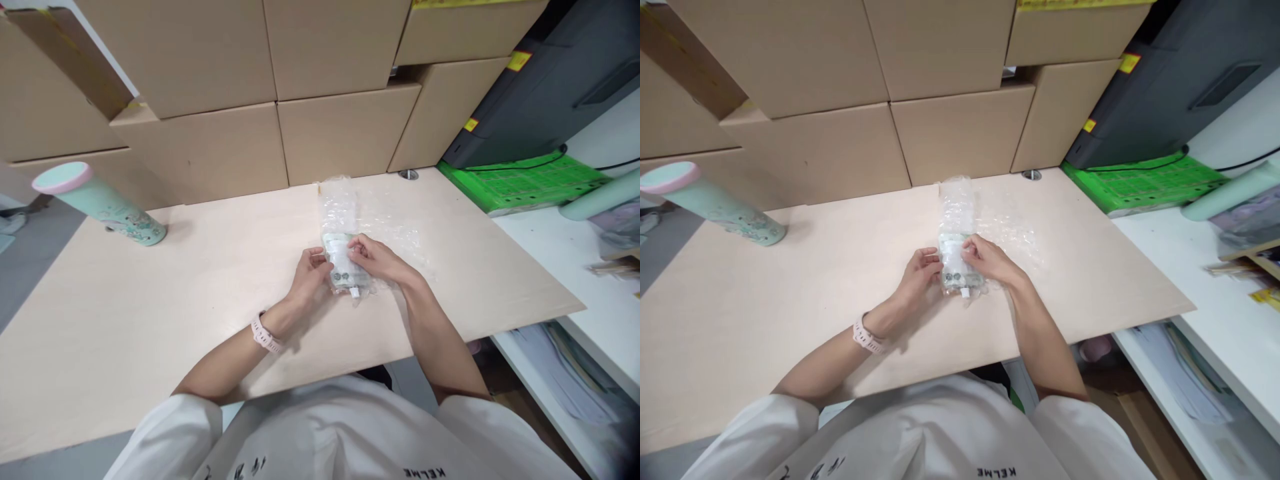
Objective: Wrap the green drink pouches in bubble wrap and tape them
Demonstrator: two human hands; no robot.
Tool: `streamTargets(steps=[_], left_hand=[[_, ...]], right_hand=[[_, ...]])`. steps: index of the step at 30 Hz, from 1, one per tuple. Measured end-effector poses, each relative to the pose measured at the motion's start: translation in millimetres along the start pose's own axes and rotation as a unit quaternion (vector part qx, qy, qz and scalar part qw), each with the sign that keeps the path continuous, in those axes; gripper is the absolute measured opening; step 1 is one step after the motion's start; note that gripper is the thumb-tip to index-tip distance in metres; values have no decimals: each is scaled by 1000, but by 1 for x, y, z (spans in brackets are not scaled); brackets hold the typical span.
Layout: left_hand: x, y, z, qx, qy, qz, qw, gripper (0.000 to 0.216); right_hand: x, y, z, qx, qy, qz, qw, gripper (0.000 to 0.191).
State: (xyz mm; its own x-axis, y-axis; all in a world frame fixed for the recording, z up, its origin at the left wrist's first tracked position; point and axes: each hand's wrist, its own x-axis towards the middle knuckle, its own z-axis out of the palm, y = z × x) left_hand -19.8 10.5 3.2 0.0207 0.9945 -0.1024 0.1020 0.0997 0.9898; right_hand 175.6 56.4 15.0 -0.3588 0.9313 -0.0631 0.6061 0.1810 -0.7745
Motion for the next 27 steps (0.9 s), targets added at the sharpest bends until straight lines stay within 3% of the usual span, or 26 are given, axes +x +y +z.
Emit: streamTargets(steps=[2, 5, 8, 11, 13, 16, 18, 20, 24, 27], left_hand=[[-8, 7, 2, -47, -6, 9, 999, 40], [-22, 17, 5, -29, -16, 130, 991, 47], [-25, 14, 6, 101, -42, 266, 958, 56], [-19, 1, 9, 281, -59, 354, 890, 58], [-13, -6, 15, 390, -67, 366, 842, 59], [-7, -9, 29, 510, -87, 349, 781, 58], [-5, -7, 39, 553, -103, 339, 755, 52], [-3, -5, 46, 569, -111, 334, 743, 47], [1, -5, 51, 563, -113, 331, 749, 46], [3, -5, 49, 555, -125, 326, 756, 47]], right_hand=[[0, -3, 1, 64, -28, 13, 997, 28], [-2, -9, 5, 189, -59, 45, 979, 36], [-2, -12, 10, 264, -62, 52, 961, 39], [-1, -8, 10, 281, -45, 32, 958, 38], [0, -2, 5, 231, -31, 26, 972, 35], [1, 8, -6, 9, 38, 77, 996, 24], [0, 13, -14, -152, 90, 136, 975, 20], [-1, 15, -19, -235, 110, 178, 949, 21], [-2, 18, -25, -289, 139, 218, 922, 29], [-3, 21, -29, -285, 140, 225, 921, 33]])
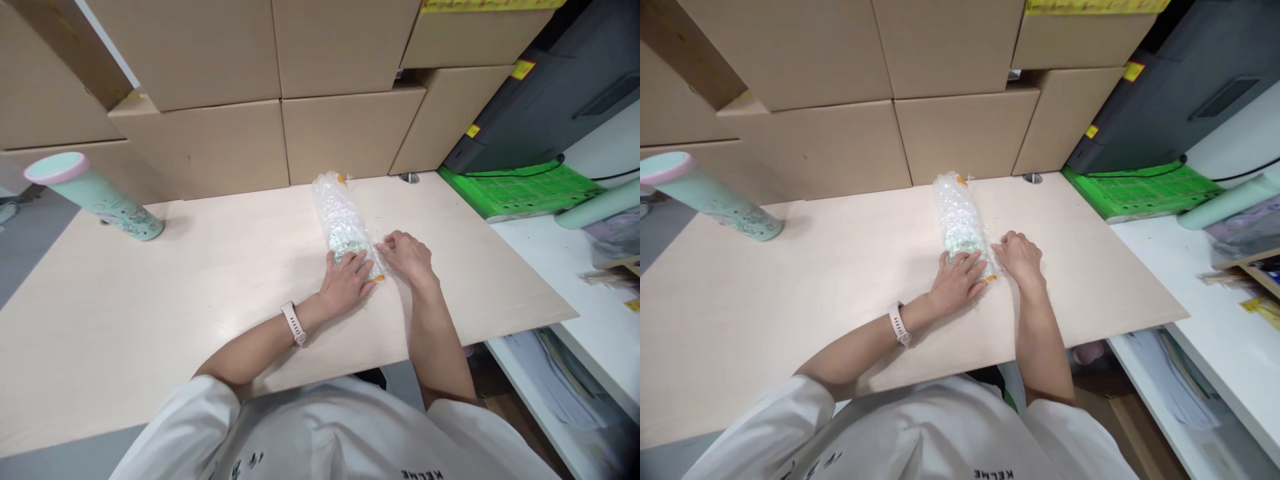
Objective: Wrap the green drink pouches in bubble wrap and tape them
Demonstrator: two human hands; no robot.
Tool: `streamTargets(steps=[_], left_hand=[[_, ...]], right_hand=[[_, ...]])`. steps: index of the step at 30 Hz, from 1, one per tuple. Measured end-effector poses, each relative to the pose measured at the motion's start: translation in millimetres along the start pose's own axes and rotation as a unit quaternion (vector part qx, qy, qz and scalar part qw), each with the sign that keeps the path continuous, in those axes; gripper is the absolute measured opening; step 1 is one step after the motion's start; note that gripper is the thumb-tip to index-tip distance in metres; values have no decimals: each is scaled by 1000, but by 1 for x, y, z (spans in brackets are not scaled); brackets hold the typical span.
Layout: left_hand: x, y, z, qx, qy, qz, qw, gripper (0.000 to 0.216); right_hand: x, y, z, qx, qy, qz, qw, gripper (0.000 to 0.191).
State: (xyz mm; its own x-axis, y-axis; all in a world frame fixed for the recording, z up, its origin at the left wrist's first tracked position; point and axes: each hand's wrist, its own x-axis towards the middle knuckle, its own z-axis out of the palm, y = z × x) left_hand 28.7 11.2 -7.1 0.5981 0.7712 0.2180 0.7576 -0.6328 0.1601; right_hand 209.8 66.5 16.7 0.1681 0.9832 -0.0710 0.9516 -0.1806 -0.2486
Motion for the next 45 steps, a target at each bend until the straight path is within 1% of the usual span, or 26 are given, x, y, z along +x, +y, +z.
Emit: streamTargets(steps=[2, 5, 7, 9, 10, 11, 13, 15, 16, 18, 19, 22, 26, 27, 28, 29, 30, 32, 33, 34, 36, 39, 42, 43, 44, 45], left_hand=[[-3, -1, -2, -4, -6, 3, 1000, 49], [-17, -3, -8, -5, -18, 12, 1000, 53], [-30, -5, -13, -2, -28, 24, 999, 56], [-41, -6, -16, 8, -37, 34, 999, 59], [-46, -6, -17, 15, -40, 36, 998, 62], [-48, -6, -18, 24, -44, 36, 998, 64], [-49, -3, -18, 44, -51, 31, 997, 68], [-45, 0, -18, 65, -53, 27, 996, 69], [-43, 2, -17, 74, -54, 25, 995, 69], [-40, 6, -18, 82, -54, 22, 995, 68], [-40, 7, -18, 82, -56, 20, 995, 66], [-47, 14, -21, 64, -62, 17, 996, 62], [-63, 18, -30, 15, -56, 43, 997, 64], [-64, 15, -33, -8, -57, 47, 997, 58], [-64, 9, -37, -35, -60, 47, 996, 49], [-62, 2, -41, -63, -64, 45, 995, 40], [-59, -7, -45, -87, -67, 38, 993, 37], [-50, -29, -51, -96, -59, 46, 993, 57], [-45, -39, -53, -78, -57, 60, 994, 68], [-40, -49, -53, -60, -68, 70, 993, 78], [-34, -62, -50, -42, -101, 76, 991, 89], [-32, -70, -42, -54, -134, 61, 988, 89], [-33, -72, -39, -59, -125, 43, 989, 82], [-34, -73, -40, -56, -119, 37, 991, 81], [-34, -74, -42, -53, -112, 34, 992, 81], [-34, -76, -45, -47, -103, 33, 993, 82]], right_hand=[[-1, 4, -2, 26, -31, -17, 999, 28], [-6, 8, -6, 105, -108, -66, 986, 9], [-12, 7, -10, 171, -195, -95, 961, 5], [-17, 5, -14, 195, -261, -122, 938, 5], [-19, 5, -15, 181, -265, -134, 938, 5], [-20, 4, -17, 158, -245, -142, 946, 6], [-22, 2, -19, 123, -157, -138, 970, 3], [-24, -3, -19, 157, -84, -134, 975, 8], [-25, -6, -18, 199, -77, -146, 966, 13], [-29, -16, -16, 270, -109, -196, 936, 16], [-31, -21, -15, 280, -130, -221, 925, 16], [-37, -36, -14, 242, -163, -258, 921, 15], [-41, -38, -19, 243, -249, -257, 902, 13], [-41, -36, -21, 226, -249, -248, 908, 11], [-41, -34, -22, 196, -230, -233, 924, 11], [-40, -30, -23, 157, -198, -214, 944, 16], [-38, -26, -23, 115, -162, -190, 962, 23], [-35, -18, -22, 43, -101, -140, 984, 41], [-33, -15, -21, 19, -90, -117, 989, 49], [-32, -13, -20, 5, -92, -103, 990, 54], [-30, -12, -17, -3, -122, -110, 986, 55], [-29, -18, -13, 33, -165, -165, 972, 52], [-29, -25, -7, 151, -184, -158, 958, 48], [-29, -27, -6, 219, -192, -147, 945, 46], [-30, -29, -4, 297, -200, -139, 923, 44], [-31, -31, -3, 376, -210, -134, 893, 44]])
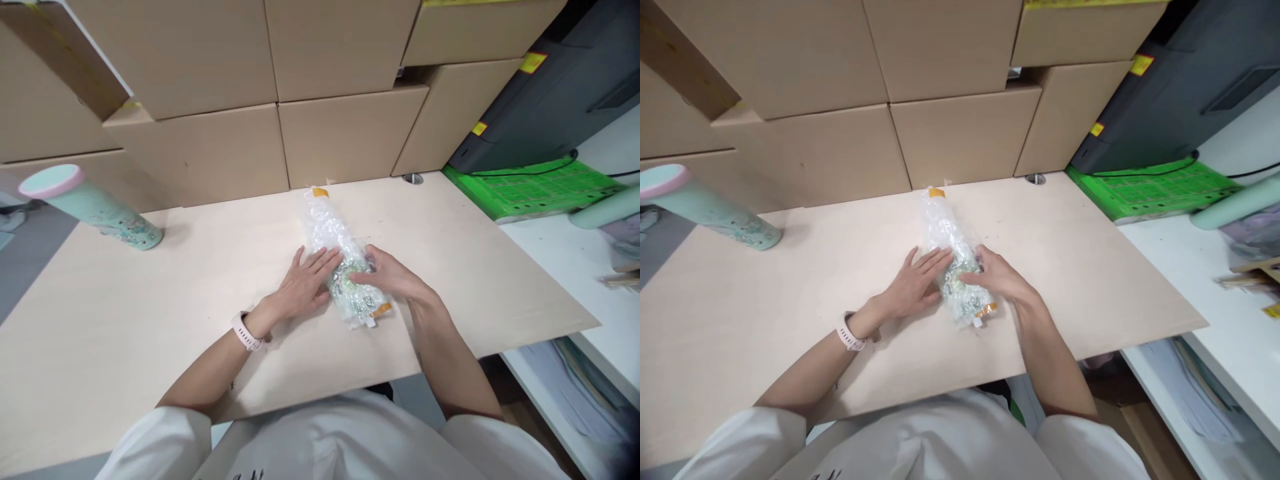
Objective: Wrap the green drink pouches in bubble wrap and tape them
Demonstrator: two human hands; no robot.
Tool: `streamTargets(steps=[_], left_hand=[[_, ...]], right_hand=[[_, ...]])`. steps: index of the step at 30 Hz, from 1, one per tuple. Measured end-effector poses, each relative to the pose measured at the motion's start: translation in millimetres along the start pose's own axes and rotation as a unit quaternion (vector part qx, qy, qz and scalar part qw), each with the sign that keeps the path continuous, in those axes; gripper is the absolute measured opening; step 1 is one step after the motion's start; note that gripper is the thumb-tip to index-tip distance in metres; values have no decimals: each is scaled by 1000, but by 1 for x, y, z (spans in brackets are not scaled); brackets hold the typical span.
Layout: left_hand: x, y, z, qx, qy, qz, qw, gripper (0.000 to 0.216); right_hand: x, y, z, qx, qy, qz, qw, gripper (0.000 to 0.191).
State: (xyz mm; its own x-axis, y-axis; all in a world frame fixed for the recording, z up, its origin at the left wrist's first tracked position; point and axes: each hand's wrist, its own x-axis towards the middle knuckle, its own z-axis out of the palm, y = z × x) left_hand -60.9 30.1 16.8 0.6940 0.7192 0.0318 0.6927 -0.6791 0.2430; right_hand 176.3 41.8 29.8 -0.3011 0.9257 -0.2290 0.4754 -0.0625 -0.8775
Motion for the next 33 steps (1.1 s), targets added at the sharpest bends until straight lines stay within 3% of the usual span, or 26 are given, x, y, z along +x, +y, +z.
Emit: streamTargets(steps=[3, 8, 11, 13, 15, 17, 20, 24, 27, 29, 30, 31, 33], left_hand=[[-1, -6, -16, 45, 46, 9, 998, 93], [-5, -11, -51, 89, 129, 6, 988, 97], [-8, -9, -64, -38, 144, 3, 989, 79], [-9, -7, -65, -213, 122, 2, 969, 68], [-8, -3, -60, -420, 101, -11, 902, 62], [-6, 4, -52, -599, 93, -33, 794, 57], [-1, 22, -36, -746, 96, -53, 657, 58], [7, 43, -15, -796, 144, -119, 576, 59], [12, 43, -1, -806, 163, -207, 530, 54], [13, 37, 8, -795, 164, -243, 531, 53], [14, 32, 11, -778, 167, -247, 553, 53], [14, 28, 14, -749, 176, -243, 591, 55], [13, 21, 17, -645, 201, -215, 705, 62]], right_hand=[[-2, -5, 4, 190, -47, -42, 980, 48], [-9, -12, 2, 269, -120, -71, 953, 53], [-11, -10, 3, 276, -118, -78, 951, 56], [-12, -9, 5, 287, -94, -82, 950, 60], [-13, -10, 7, 301, -48, -83, 949, 64], [-13, -14, 10, 316, 18, -86, 945, 66], [-8, -21, 18, 336, 119, -90, 930, 64], [5, -20, 39, 350, 161, -68, 920, 56], [12, -11, 51, 298, 169, -42, 938, 53], [13, -6, 50, 199, 190, -21, 961, 52], [13, -4, 48, 128, 218, -13, 967, 54], [12, -4, 44, 49, 253, -14, 966, 58], [9, -5, 37, -100, 318, -55, 941, 70]])
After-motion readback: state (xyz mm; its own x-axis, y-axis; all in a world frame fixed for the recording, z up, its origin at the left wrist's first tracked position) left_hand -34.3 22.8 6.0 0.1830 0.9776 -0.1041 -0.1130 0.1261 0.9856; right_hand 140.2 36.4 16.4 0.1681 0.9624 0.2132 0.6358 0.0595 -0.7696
